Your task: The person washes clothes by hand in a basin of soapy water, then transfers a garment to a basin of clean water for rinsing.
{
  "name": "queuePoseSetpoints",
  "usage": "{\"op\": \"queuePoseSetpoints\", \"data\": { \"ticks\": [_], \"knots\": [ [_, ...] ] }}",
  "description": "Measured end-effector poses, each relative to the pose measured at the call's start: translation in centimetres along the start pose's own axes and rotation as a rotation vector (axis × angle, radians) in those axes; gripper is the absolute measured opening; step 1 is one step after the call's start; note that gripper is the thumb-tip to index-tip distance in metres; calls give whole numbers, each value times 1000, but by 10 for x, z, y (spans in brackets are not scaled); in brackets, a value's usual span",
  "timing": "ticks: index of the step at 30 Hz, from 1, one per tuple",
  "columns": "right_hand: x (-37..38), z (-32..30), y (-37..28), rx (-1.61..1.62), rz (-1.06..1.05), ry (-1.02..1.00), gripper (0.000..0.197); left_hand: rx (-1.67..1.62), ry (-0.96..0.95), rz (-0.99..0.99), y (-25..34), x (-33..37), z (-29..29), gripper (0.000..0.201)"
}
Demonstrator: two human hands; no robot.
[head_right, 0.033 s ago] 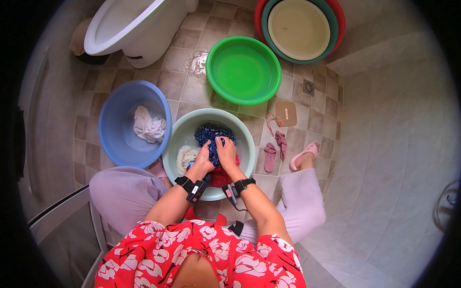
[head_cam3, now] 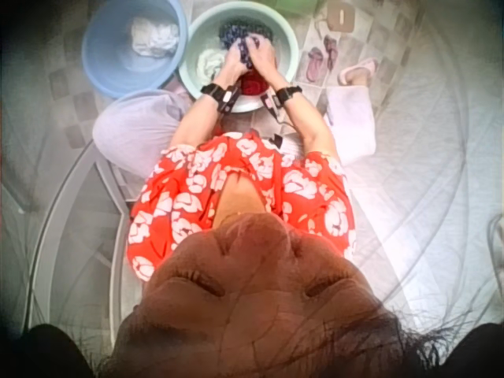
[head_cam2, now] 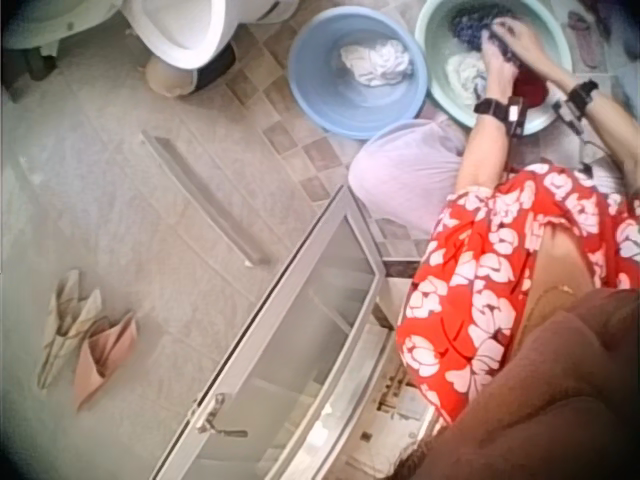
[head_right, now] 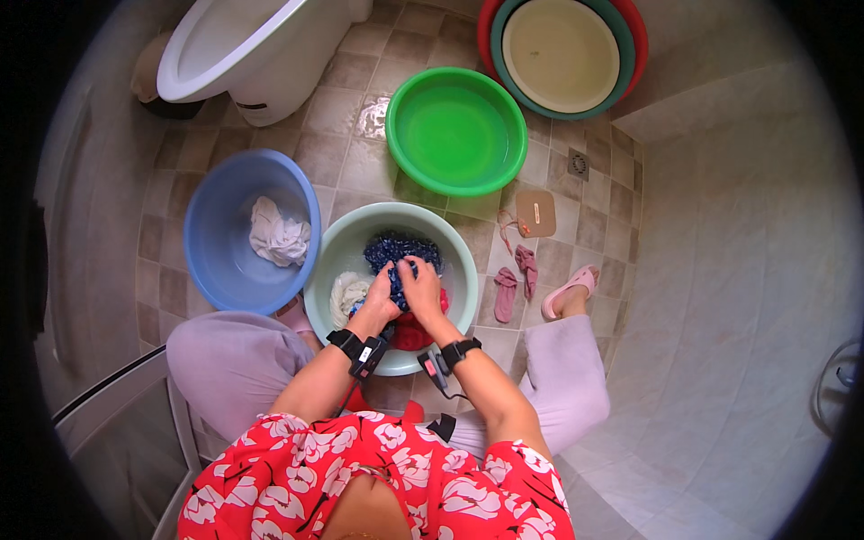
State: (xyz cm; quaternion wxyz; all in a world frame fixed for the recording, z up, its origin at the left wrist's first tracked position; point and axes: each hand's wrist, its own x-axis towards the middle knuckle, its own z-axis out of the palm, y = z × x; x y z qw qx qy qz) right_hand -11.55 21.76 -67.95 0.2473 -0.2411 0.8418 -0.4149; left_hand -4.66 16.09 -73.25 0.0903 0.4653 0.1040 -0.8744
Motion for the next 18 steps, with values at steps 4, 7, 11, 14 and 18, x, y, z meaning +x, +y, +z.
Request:
{"op": "queuePoseSetpoints", "data": {
  "ticks": [4, 7, 11, 14, 18],
  "knots": [
    [-32, 11, -41, -196, -151, -136, 28, -173, -360, -69, -4, 6, -37, 35],
    [11, 11, 5, -264, 79, -33, 40, -11, 35, 107, -7, 4, -11, 37],
    [24, 5, 43, -208, 141, 51, 41, 110, 211, 366, 3, 1, 2, 35],
    [27, 3, 70, -154, 110, 176, 27, 199, 267, 301, 25, 5, -12, 34],
    [11, 6, 96, -276, -52, 99, 43, 350, 323, 324, 15, 11, -21, 44]
  ]
}}
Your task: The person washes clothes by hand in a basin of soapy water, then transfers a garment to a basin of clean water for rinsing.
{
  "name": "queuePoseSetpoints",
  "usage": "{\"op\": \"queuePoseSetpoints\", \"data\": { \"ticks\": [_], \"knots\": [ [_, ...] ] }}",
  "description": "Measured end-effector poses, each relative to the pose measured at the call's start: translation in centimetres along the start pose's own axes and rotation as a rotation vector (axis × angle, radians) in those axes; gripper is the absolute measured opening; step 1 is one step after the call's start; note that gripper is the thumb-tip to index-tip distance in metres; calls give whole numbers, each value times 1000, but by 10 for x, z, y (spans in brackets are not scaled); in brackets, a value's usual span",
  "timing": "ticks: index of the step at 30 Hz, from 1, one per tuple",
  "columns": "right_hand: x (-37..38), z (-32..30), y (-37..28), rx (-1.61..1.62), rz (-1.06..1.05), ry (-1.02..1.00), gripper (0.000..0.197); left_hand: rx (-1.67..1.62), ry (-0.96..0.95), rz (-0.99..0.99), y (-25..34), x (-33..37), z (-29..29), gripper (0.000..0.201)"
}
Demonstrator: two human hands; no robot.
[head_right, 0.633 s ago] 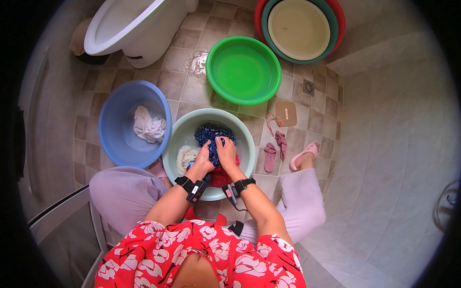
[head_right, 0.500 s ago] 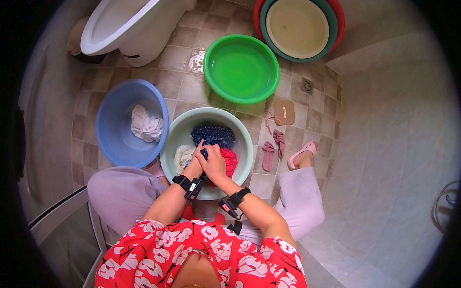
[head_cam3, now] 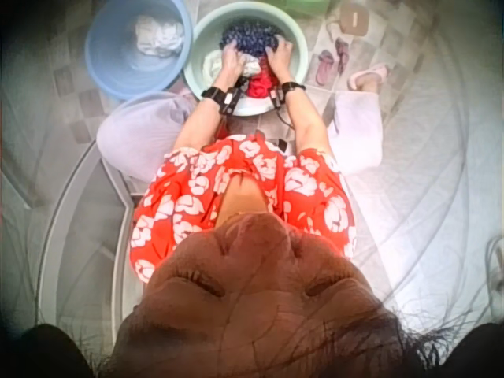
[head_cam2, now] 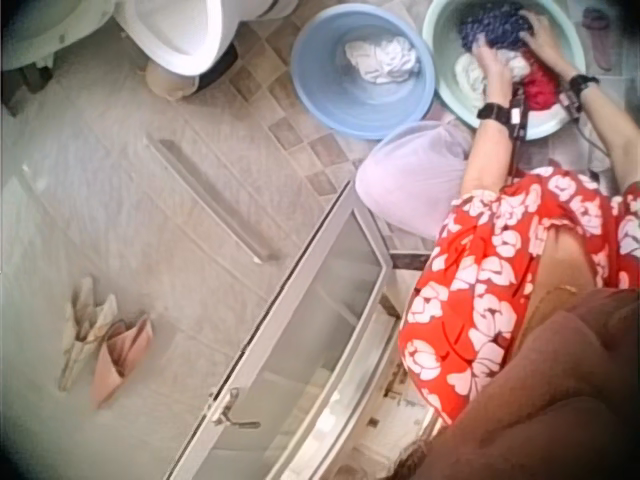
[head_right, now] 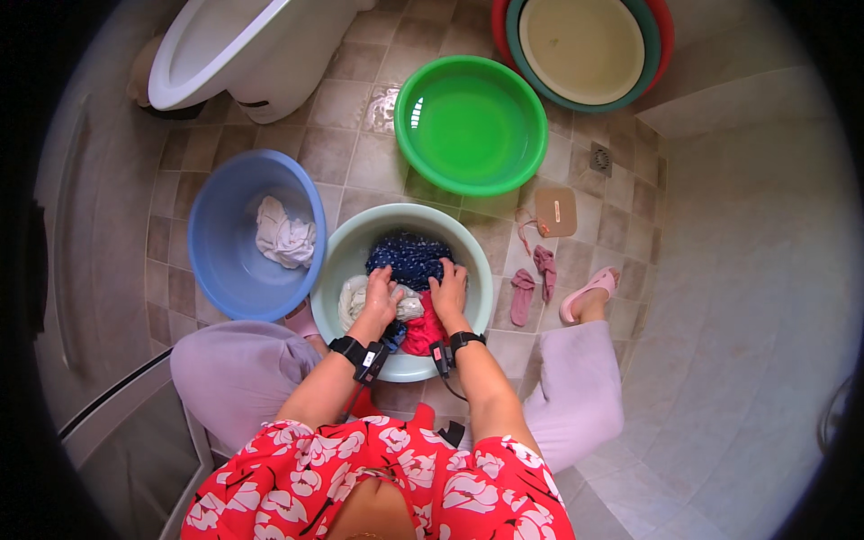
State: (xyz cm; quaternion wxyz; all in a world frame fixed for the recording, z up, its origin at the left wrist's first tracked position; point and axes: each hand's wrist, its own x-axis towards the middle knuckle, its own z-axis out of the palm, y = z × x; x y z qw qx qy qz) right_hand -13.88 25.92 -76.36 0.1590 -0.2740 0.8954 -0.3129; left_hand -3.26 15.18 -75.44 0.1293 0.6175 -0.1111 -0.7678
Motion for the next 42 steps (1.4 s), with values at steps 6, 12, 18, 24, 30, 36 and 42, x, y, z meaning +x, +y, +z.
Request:
{"op": "queuePoseSetpoints", "data": {
  "ticks": [6, 12, 18, 24, 30, 36, 42],
  "knots": [
    [3, 27, 13, -322, 162, -431, 47, -234, -140, -53, -13, 29, -26, 27],
    [8, 20, -7, 13, 364, -217, 38, -261, -146, -144, -10, 22, -14, 22],
    [-18, -37, -79, 922, 663, -513, 19, -295, -247, -144, -4, 10, -17, 41],
    [-35, -42, -128, 413, 52, -441, 22, -233, -303, -230, -2, -4, -28, 28],
    [11, -9, -106, 1, -69, -89, 28, -249, -381, -237, -6, -24, 12, 33],
    [-5, -17, -89, 219, -105, -152, 30, -304, -327, -294, -2, -20, 8, 44],
    [-31, -33, -153, 55, -252, -174, 31, -627, -703, -332, -16, 6, -27, 40]
  ]
}}
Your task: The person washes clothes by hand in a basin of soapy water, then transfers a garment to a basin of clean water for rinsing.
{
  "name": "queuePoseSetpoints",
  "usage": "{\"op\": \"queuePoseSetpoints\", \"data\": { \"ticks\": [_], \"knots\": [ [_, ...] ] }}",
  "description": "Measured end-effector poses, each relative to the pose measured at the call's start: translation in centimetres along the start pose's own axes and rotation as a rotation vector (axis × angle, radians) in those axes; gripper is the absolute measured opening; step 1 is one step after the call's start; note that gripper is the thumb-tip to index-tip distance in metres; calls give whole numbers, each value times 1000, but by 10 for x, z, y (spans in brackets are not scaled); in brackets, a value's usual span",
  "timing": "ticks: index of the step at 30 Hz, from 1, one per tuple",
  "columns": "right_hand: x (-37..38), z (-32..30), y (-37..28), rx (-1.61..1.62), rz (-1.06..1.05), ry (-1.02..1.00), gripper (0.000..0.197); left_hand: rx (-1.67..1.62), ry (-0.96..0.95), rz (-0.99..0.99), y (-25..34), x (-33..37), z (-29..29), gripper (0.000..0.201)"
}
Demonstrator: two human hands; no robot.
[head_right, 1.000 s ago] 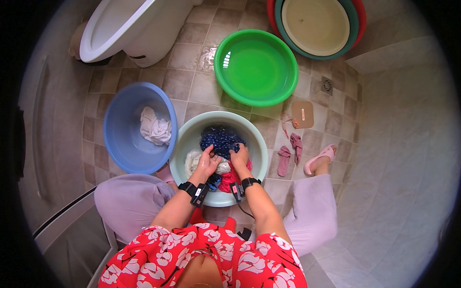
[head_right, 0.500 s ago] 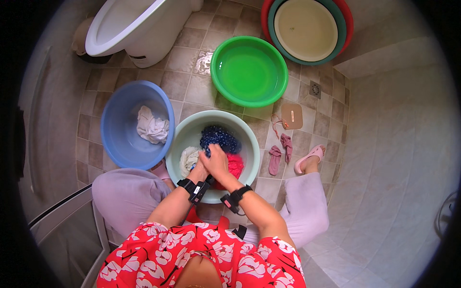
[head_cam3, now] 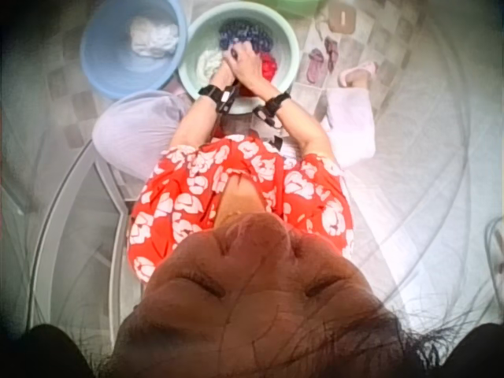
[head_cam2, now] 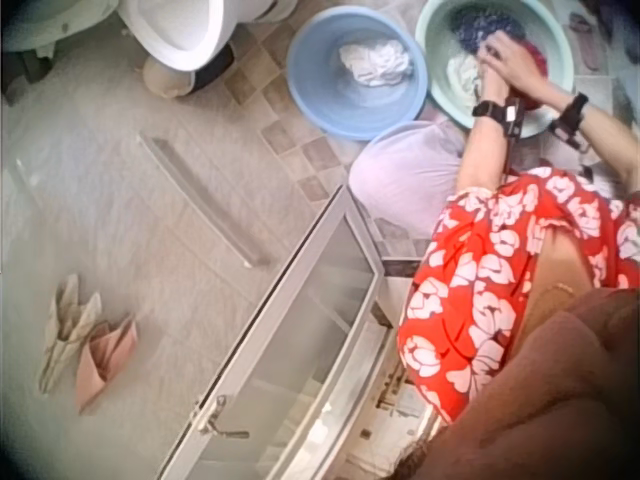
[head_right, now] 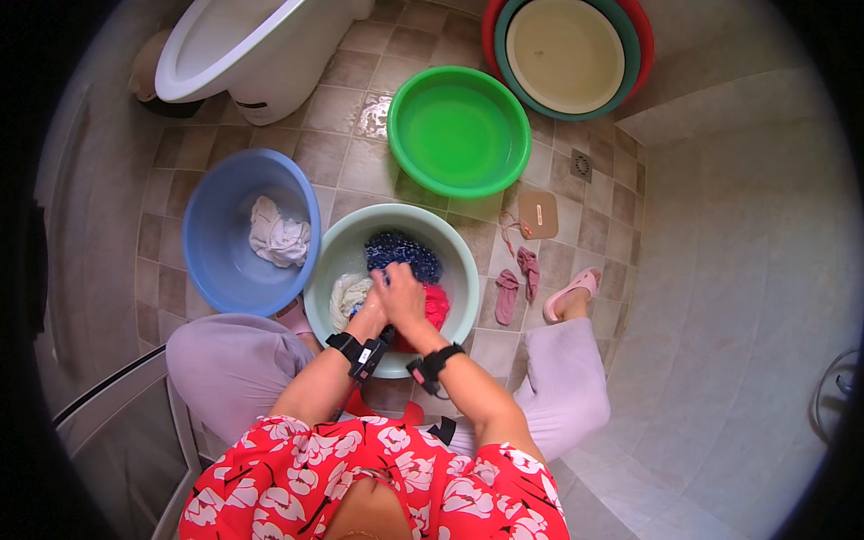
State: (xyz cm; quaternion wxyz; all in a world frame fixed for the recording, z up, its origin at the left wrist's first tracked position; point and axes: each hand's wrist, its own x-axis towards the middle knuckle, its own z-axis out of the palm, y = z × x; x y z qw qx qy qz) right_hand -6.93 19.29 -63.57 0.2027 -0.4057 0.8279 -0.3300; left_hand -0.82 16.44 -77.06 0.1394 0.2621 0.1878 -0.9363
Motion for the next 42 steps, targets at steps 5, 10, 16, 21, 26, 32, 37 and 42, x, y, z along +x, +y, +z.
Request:
{"op": "queuePoseSetpoints", "data": {
  "ticks": [5, 10, 16, 21, 26, 32, 37, 42],
  "knots": [
    [34, 8, 75, 9, 542, -56, 33, 369, 373, 33, -23, 11, 44, 36],
    [-5, -7, 32, 164, 124, 1, 30, 393, 426, 32, 3, 4, 18, 35],
    [24, 8, 51, -10, 271, -3, 34, 388, 374, -4, -13, 6, 34, 44],
    [21, -16, 86, 66, 427, -106, 41, 513, 436, 289, -3, 0, 67, 35],
    [9, -29, 130, 363, 467, -338, 45, 1220, 405, 353, -21, -6, 77, 46],
    [18, -15, 135, 315, 571, -152, 43, 1035, 332, -37, -40, -1, 53, 37],
    [7, 3, 121, 400, 333, -238, 36, 369, 450, 26, -2, 13, 22, 38],
    [-17, -27, 72, 428, 260, -387, 30, 192, 444, -45, -4, 8, 39, 48]
  ]
}}
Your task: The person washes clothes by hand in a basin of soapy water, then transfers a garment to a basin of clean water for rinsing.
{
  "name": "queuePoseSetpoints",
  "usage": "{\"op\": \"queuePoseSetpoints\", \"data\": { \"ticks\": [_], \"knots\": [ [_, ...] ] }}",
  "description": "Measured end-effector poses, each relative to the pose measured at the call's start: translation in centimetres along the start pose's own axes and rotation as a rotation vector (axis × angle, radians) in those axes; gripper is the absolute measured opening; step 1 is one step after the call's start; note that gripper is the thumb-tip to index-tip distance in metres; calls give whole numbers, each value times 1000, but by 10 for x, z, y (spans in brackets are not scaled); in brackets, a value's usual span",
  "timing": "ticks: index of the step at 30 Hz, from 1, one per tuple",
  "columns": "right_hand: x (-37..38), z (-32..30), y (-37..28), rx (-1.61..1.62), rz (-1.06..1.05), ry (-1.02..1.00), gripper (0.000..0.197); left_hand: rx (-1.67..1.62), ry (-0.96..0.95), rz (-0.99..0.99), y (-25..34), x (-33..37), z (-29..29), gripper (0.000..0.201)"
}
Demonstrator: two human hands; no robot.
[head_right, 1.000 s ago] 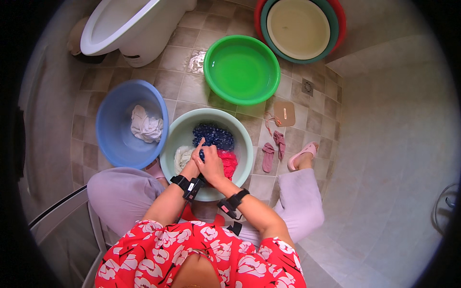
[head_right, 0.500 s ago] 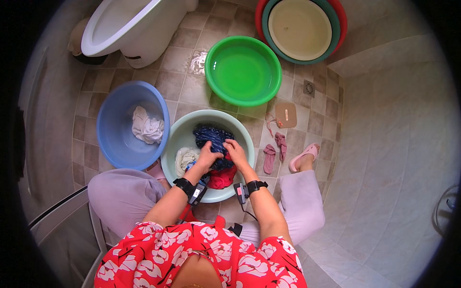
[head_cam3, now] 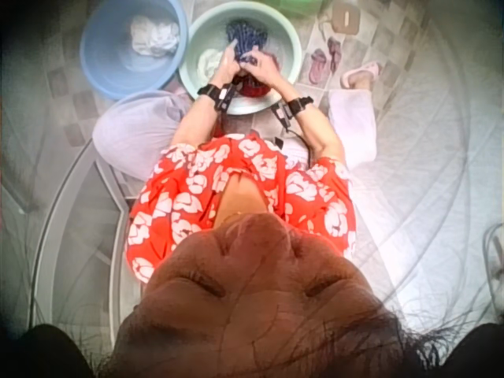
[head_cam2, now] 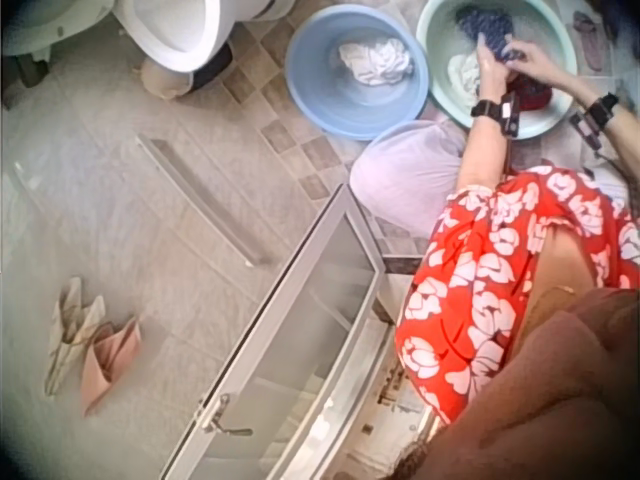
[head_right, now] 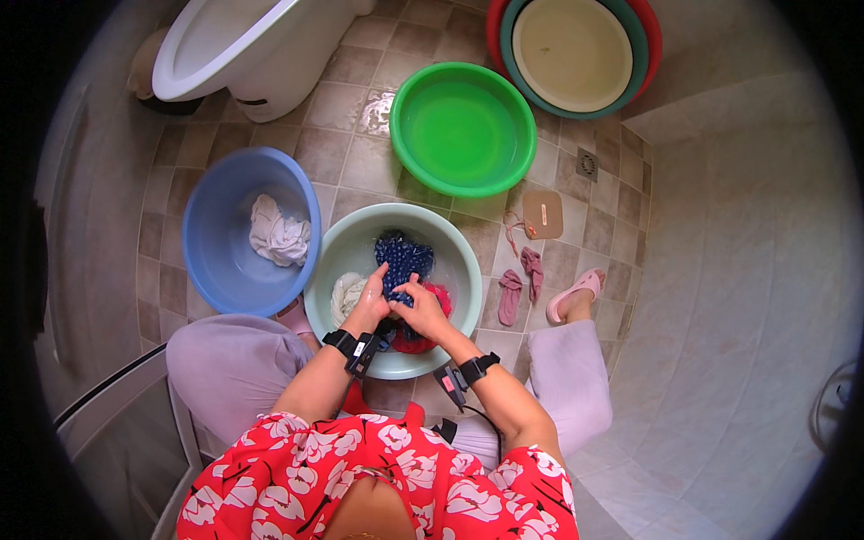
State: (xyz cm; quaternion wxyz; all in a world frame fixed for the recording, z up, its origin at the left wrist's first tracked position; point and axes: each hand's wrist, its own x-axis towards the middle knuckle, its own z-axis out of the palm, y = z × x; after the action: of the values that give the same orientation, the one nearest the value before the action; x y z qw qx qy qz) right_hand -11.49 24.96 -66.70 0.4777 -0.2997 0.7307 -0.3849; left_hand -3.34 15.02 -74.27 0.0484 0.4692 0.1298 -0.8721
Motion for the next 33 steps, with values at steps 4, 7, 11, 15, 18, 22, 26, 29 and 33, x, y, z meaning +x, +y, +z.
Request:
{"op": "queuePoseSetpoints", "data": {
  "ticks": [4, 7, 11, 15, 18, 22, 26, 29, 33],
  "knots": [
    [-7, 3, -35, -174, -253, 20, 29, -12, -124, -126, 6, -1, -6, 41],
    [10, 23, -40, -339, -143, 78, 32, 166, -4, 141, 10, 16, -31, 37],
    [42, 19, -19, -425, -87, 357, 36, -13, -3, 150, -6, 15, -8, 32],
    [47, 13, 1, -201, 179, 449, 36, 33, 89, 212, -13, 12, 8, 34],
    [27, 28, -16, -189, -34, 362, 35, 60, 159, 341, 0, 22, -21, 39],
    [20, 46, -44, -273, -165, 260, 34, 57, -71, 245, 25, 27, -65, 45],
    [50, 6, -7, -378, 47, 367, 33, 119, 281, 342, -4, 14, 1, 34],
    [71, 1, 23, -353, -23, 425, 35, 114, 275, 712, 19, 15, -5, 31],
    [72, -27, 74, -336, -10, 496, 38, 148, 380, 495, 23, 9, 15, 54]
  ]
}}
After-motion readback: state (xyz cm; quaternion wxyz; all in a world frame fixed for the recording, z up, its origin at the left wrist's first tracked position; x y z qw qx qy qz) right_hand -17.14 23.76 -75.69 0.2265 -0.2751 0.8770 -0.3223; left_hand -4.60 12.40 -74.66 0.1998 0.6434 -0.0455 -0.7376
